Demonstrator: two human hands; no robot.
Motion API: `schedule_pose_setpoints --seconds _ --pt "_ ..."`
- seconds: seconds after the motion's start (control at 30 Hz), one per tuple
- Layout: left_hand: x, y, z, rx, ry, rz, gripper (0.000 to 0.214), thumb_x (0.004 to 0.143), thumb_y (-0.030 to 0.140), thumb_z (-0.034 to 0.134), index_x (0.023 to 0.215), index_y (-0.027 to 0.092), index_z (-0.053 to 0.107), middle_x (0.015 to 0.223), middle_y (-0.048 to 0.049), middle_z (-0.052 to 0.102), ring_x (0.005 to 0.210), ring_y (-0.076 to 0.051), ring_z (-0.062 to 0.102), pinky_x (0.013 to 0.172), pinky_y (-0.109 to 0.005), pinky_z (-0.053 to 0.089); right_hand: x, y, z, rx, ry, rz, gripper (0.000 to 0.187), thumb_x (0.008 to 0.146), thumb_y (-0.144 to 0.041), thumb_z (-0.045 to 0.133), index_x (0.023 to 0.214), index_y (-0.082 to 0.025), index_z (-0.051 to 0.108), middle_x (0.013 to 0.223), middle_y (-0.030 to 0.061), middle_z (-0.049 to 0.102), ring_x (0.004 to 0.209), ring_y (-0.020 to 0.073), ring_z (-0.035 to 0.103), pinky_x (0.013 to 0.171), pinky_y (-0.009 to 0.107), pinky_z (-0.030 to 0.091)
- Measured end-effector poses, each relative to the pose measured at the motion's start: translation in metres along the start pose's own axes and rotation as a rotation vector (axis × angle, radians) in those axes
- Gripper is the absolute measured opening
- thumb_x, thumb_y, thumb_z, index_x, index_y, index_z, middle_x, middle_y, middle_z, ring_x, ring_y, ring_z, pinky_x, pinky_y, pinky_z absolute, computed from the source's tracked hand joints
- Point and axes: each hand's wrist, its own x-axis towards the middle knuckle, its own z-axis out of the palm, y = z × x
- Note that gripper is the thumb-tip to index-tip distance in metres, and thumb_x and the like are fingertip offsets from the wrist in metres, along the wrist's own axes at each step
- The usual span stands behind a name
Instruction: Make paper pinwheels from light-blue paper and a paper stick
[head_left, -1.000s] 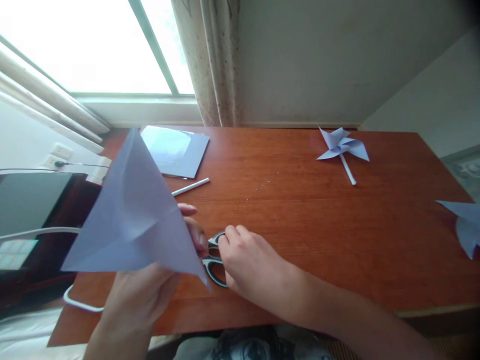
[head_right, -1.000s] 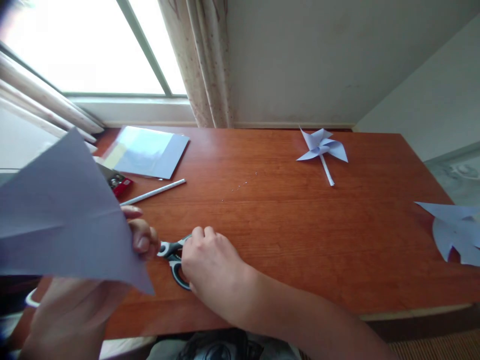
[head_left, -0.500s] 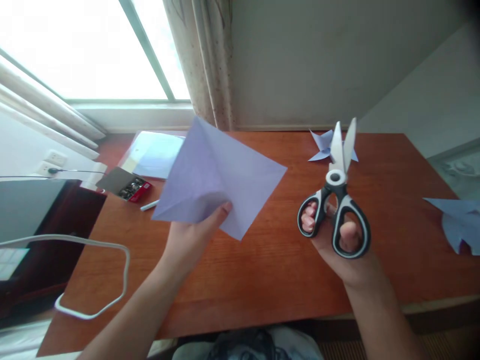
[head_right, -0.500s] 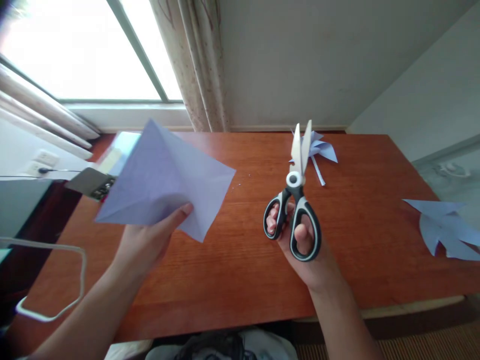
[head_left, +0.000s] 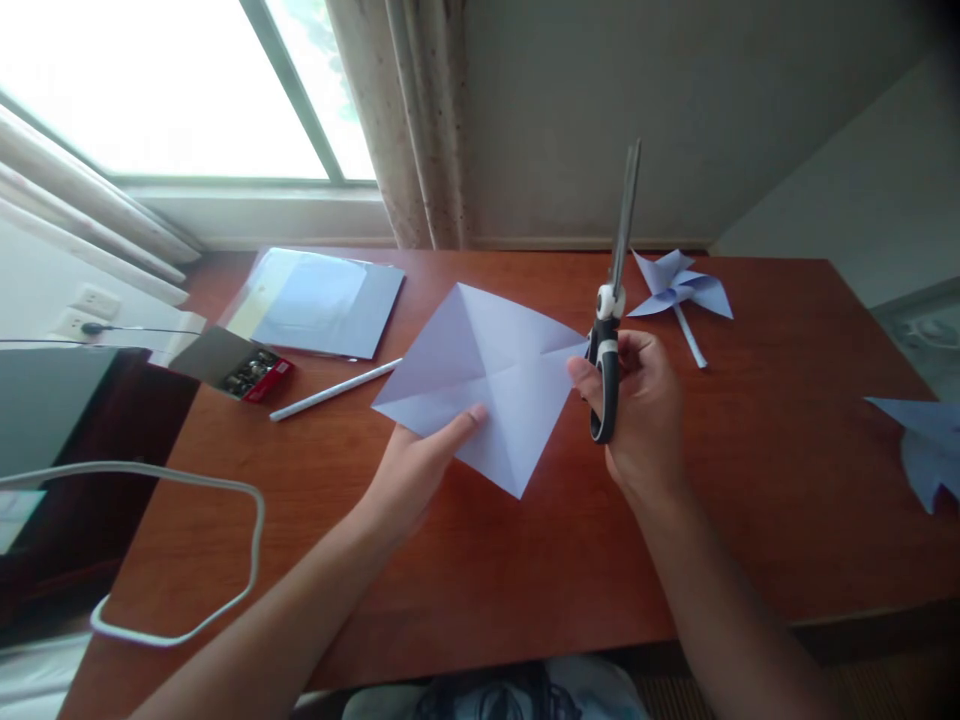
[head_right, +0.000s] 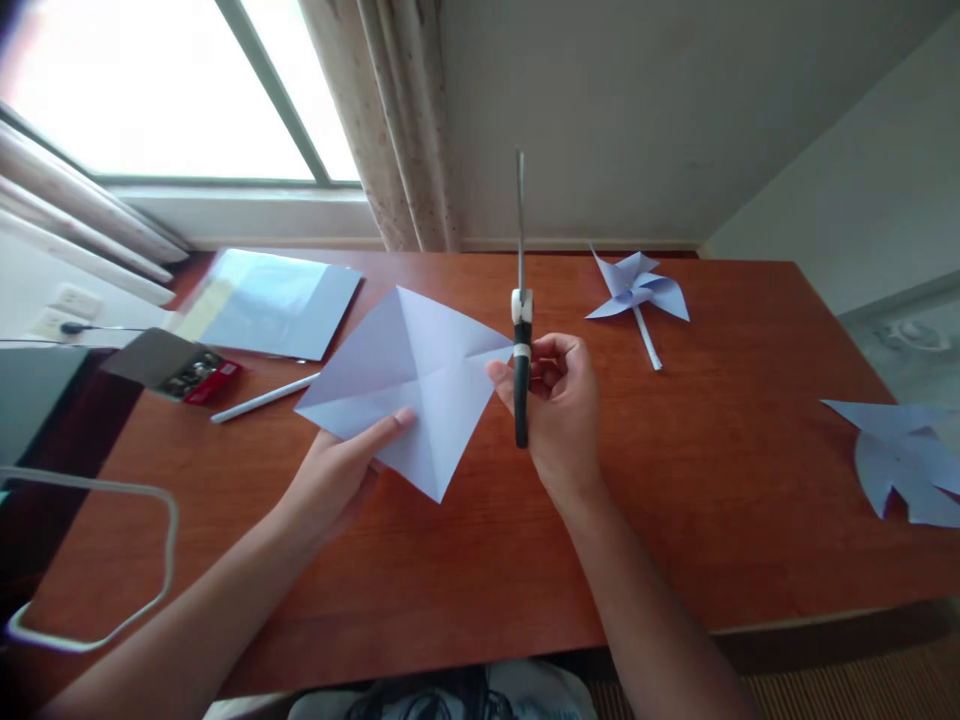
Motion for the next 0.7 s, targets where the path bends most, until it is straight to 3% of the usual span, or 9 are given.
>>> schedule_pose_setpoints --seconds 0.2,0.37,0.53,0.7 --pt "-0.009 0.009 0.000 -0.099 -0.038 -0.170 0.063 0.070 0.031 0.089 0.126 0.015 0.066 0.109 -0.0123 0.078 0.110 -0.033 0.070 0.091 -0.037 0.058 -0.003 0.014 0.003 0.015 0.010 0.107 0.033 0.070 -0.036 0.082 0.082 -0.022 0.055 0.079 -0.0037 0.058 0.070 0.0120 0.059 0.063 0.025 0.052" --pt "-0.011 0.010 -0.004 -0.079 -0.072 -0.167 0.061 0.070 0.035 0.088 0.124 0.015 0.067 0.112 -0.0132 0.077 0.114 -0.036 0.068 0.092 -0.040 0.058 -0.002 0.020 0.004 0.020 -0.058 0.181 0.041 0.068 -0.035 0.085 0.093 -0.023 0.055 0.083 -0.0041 0.060 0.069 0.0116 0.058 0.061 0.025 0.052" --pt "-0.008 0.000 -0.006 0.159 0.011 -0.018 0.048 0.075 0.038 0.084 0.116 0.017 0.070 0.120 -0.0112 0.075 0.114 -0.032 0.068 0.096 -0.039 0.056 -0.002 0.020 -0.005 -0.157 -0.020 -0.068 0.048 0.072 -0.033 0.084 0.114 -0.025 0.062 0.099 0.0009 0.062 0.081 0.0151 0.060 0.072 0.031 0.056" --pt "-0.009 -0.003 -0.001 0.291 -0.085 0.061 0.032 0.083 0.038 0.076 0.108 0.020 0.072 0.115 -0.0089 0.076 0.108 -0.030 0.069 0.096 -0.040 0.055 -0.010 0.009 -0.005 -0.576 -0.083 -0.391 0.048 0.078 -0.029 0.080 0.123 -0.025 0.065 0.101 0.0051 0.060 0.087 0.0205 0.062 0.074 0.035 0.057"
